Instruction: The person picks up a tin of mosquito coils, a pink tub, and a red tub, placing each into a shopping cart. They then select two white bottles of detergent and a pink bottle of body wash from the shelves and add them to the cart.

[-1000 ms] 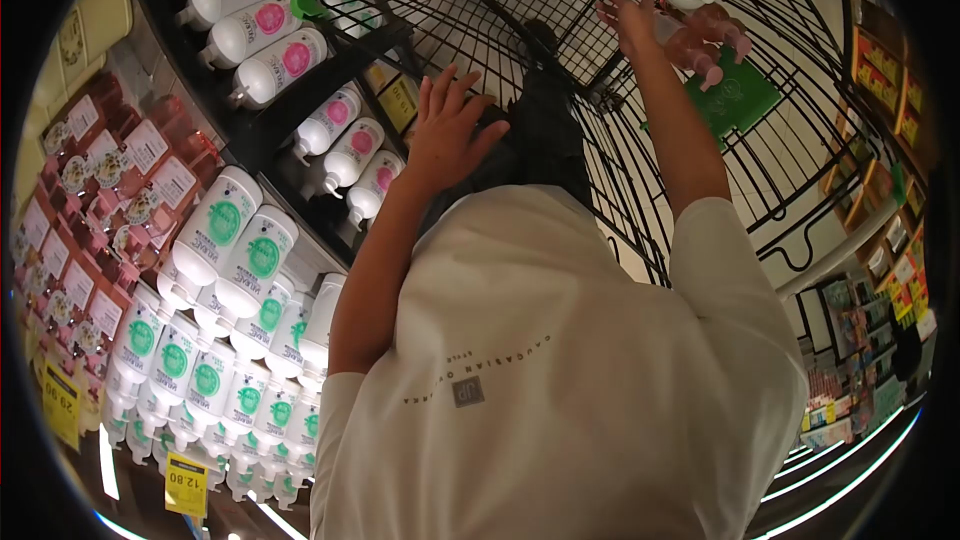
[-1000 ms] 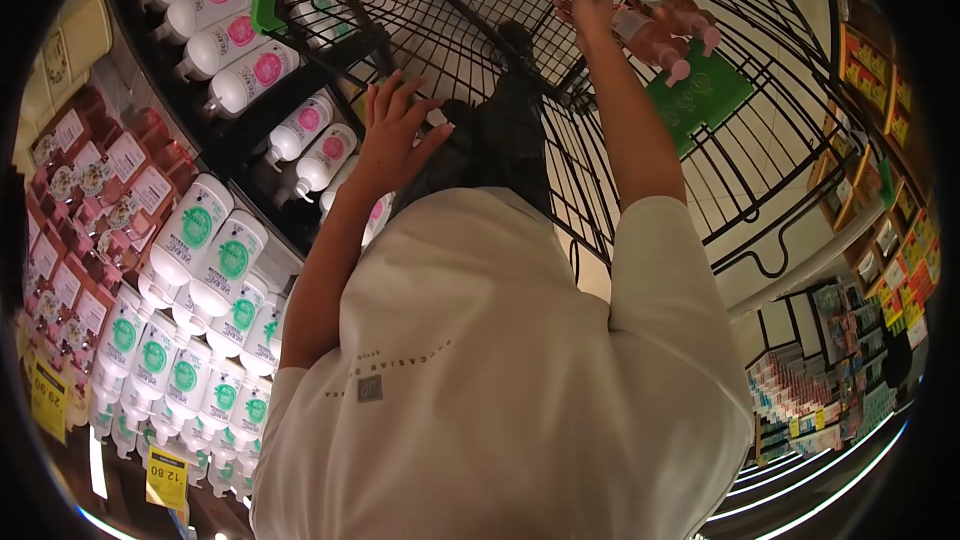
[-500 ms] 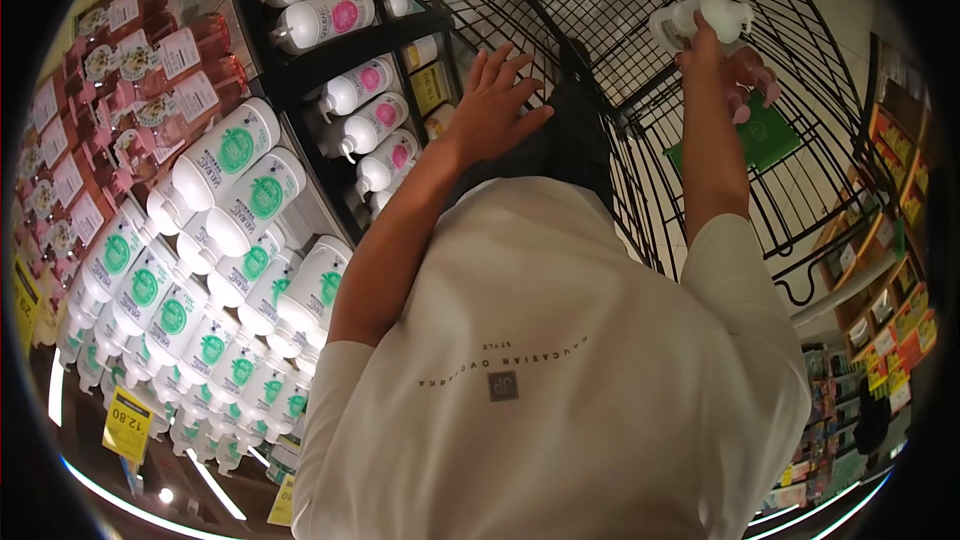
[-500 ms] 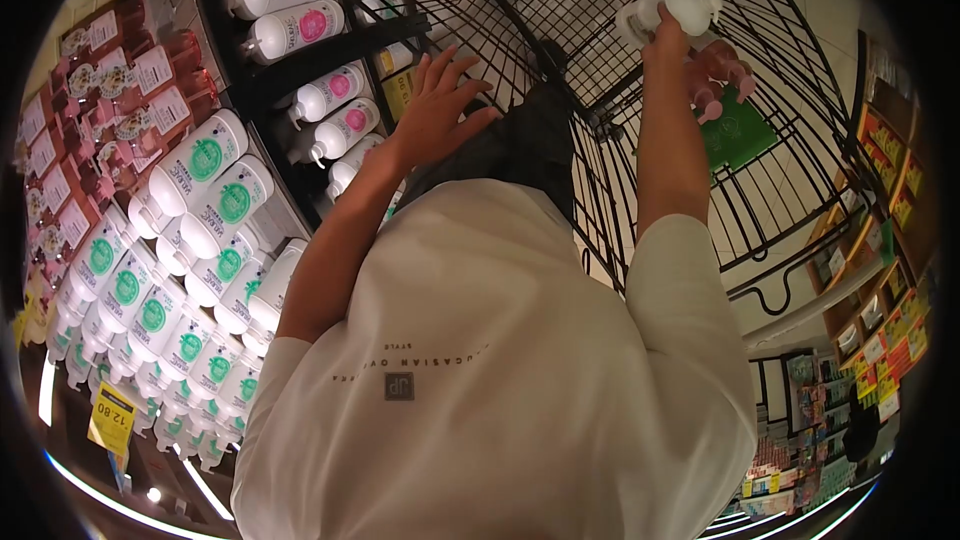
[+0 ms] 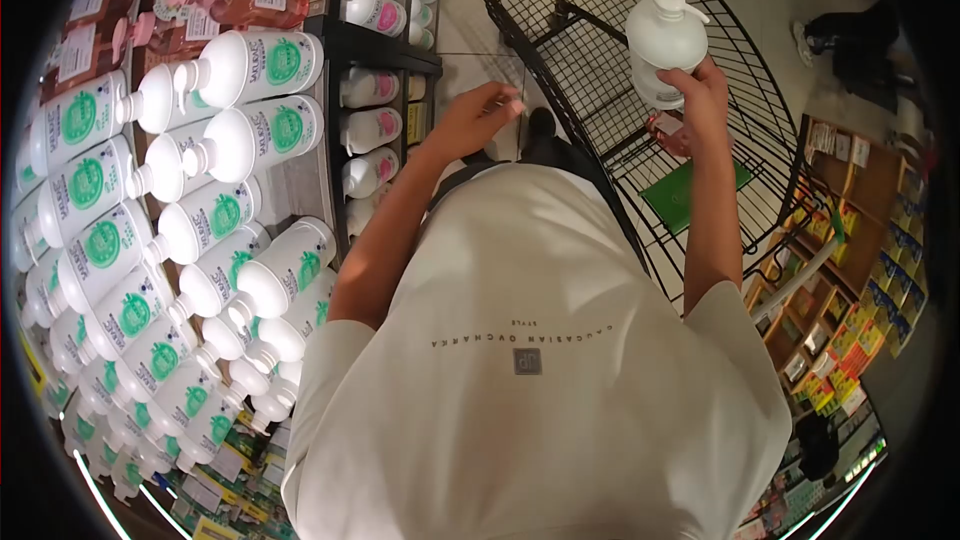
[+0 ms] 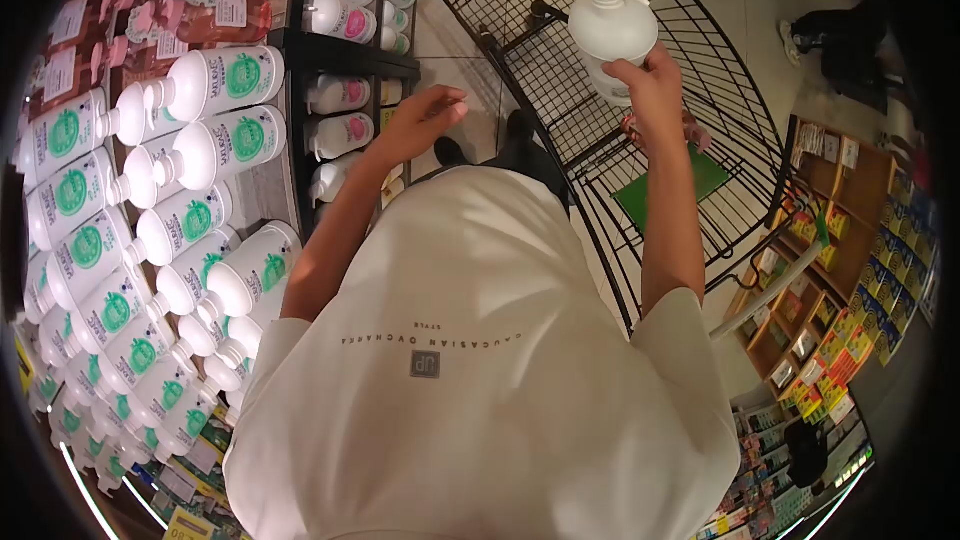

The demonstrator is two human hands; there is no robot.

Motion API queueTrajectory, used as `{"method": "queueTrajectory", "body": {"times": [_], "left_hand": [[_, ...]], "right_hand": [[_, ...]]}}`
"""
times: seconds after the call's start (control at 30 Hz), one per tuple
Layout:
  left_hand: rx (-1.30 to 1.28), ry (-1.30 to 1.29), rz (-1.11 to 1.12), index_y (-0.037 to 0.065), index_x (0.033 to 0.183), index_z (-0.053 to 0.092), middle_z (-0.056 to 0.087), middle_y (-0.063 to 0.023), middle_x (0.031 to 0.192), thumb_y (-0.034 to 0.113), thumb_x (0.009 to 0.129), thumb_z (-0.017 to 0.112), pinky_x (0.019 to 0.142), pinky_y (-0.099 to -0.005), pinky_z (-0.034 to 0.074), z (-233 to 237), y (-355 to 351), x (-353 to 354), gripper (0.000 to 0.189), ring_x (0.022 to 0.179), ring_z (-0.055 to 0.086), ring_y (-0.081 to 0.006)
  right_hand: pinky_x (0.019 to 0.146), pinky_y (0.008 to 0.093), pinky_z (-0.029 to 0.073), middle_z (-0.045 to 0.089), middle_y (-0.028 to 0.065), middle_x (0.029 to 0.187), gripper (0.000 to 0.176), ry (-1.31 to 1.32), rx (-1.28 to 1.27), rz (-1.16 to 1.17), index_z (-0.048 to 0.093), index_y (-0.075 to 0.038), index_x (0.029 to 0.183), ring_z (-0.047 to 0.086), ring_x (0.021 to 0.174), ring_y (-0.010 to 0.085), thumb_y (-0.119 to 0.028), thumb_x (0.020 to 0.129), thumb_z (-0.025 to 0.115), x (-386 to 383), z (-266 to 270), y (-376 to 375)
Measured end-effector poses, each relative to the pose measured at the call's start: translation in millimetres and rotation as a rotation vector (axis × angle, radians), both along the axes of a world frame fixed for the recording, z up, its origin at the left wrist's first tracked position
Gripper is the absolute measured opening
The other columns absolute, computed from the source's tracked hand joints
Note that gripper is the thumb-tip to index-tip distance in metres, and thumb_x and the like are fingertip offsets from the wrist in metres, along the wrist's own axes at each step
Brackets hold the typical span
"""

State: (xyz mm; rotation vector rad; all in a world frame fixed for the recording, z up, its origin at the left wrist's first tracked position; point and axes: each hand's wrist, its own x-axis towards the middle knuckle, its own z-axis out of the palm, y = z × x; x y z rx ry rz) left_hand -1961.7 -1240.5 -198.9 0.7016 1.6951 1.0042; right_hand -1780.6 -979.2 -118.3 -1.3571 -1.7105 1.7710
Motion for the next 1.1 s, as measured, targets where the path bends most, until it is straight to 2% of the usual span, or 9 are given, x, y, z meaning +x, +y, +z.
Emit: {"method": "queueTrajectory", "body": {"times": [0.13,0.23,0.33,0.43,0.57,0.7,0.73,0.9,1.1], "left_hand": [[0.098,0.068,0.133,0.002,0.124,0.060,0.066,-0.0078,0.108,0.035,0.099,0.056,0.087,-0.0318,0.050,6.2,-48.3,-1.1,0.042,0.098,0.062,-0.0160],[0.040,-0.343,0.397,0.004,0.132,0.054,0.064,-0.0117,0.118,0.052,0.101,0.043,0.089,-0.0369,0.051,24.5,-69.3,2.1,0.058,0.106,0.062,-0.0226],[0.413,-0.959,0.669,0.005,0.141,0.045,0.060,-0.0200,0.127,0.083,0.086,0.025,0.082,-0.0526,0.054,53.0,-84.6,7.9,0.098,0.108,0.062,-0.0425],[0.792,-1.278,0.511,0.011,0.144,0.044,0.056,-0.0206,0.134,0.081,0.087,0.030,0.071,-0.0600,0.057,77.5,-113.8,12.4,0.092,0.108,0.061,-0.0480],[1.024,-1.363,0.691,0.017,0.150,0.035,0.048,-0.0241,0.140,0.060,0.095,0.037,0.065,-0.0639,0.058,79.2,-139.5,27.3,0.069,0.106,0.057,-0.0578],[1.203,-1.211,0.873,0.009,0.144,0.042,0.054,-0.0188,0.136,0.051,0.097,0.038,0.073,-0.0605,0.058,65.3,-154.1,41.6,0.064,0.111,0.061,-0.0429],[1.221,-1.205,0.884,0.009,0.144,0.042,0.054,-0.0188,0.136,0.051,0.097,0.038,0.073,-0.0605,0.058,67.5,-157.3,42.6,0.064,0.111,0.061,-0.0429],[1.156,-0.929,1.176,0.003,0.136,0.049,0.058,-0.0135,0.133,0.041,0.095,0.048,0.103,-0.0508,0.044,58.2,-175.7,47.9,0.056,0.122,0.056,-0.0310],[1.188,-0.952,1.251,0.003,0.135,0.051,0.059,-0.0129,0.131,0.037,0.089,0.057,0.109,-0.0471,0.038,36.9,-191.2,60.8,0.057,0.122,0.056,-0.0301]], "right_hand": [[0.090,0.0330,0.043,0.069,0.0097,0.101,0.047,0.259,-0.073,0.426,0.067,0.002,0.109,0.062,0.098,0.0204,-0.002,0.063,0.064,-32.1,32.7,-5.8],[0.098,0.0366,0.044,0.066,0.0136,0.110,0.063,0.744,-0.527,0.728,0.059,0.005,0.120,0.062,0.102,0.0254,-0.004,0.058,0.056,-61.5,27.7,-21.9],[0.104,0.0461,0.045,0.063,0.0197,0.120,0.080,0.993,-0.954,0.784,0.048,0.005,0.135,0.060,0.114,0.0348,-0.014,0.057,0.056,-105.6,35.3,-75.5],[0.101,0.0483,0.048,0.062,0.0213,0.123,0.079,0.985,-1.111,0.948,0.048,0.005,0.135,0.061,0.112,0.0365,-0.020,0.061,0.057,-143.5,49.6,-127.1],[0.106,0.0466,0.043,0.050,0.0258,0.138,0.075,0.912,-1.268,1.075,0.043,0.009,0.138,0.053,0.123,0.0402,-0.028,0.073,0.052,-175.0,58.2,-179.3],[0.097,0.0421,0.050,0.062,0.0167,0.126,0.052,0.587,-0.844,0.817,0.053,0.002,0.128,0.062,0.111,0.0286,-0.035,0.092,0.046,-188.6,64.1,-210.9],[0.090,0.0432,0.055,0.065,0.0141,0.119,0.050,0.605,-1.048,0.860,0.057,-0.003,0.124,0.066,0.105,0.0271,-0.043,0.101,0.037,-193.6,62.6,-215.6],[0.090,0.0407,0.055,0.066,0.0101,0.115,0.040,0.310,-0.787,0.709,0.058,-0.008,0.121,0.066,0.104,0.0233,-0.039,0.100,0.042,-201.1,60.3,-241.2],[0.093,0.0387,0.052,0.065,0.0058,0.117,0.029,0.132,-0.589,0.743,0.059,-0.012,0.120,0.063,0.108,0.0198,-0.029,0.099,0.049,-194.5,66.0,-264.6]]}}
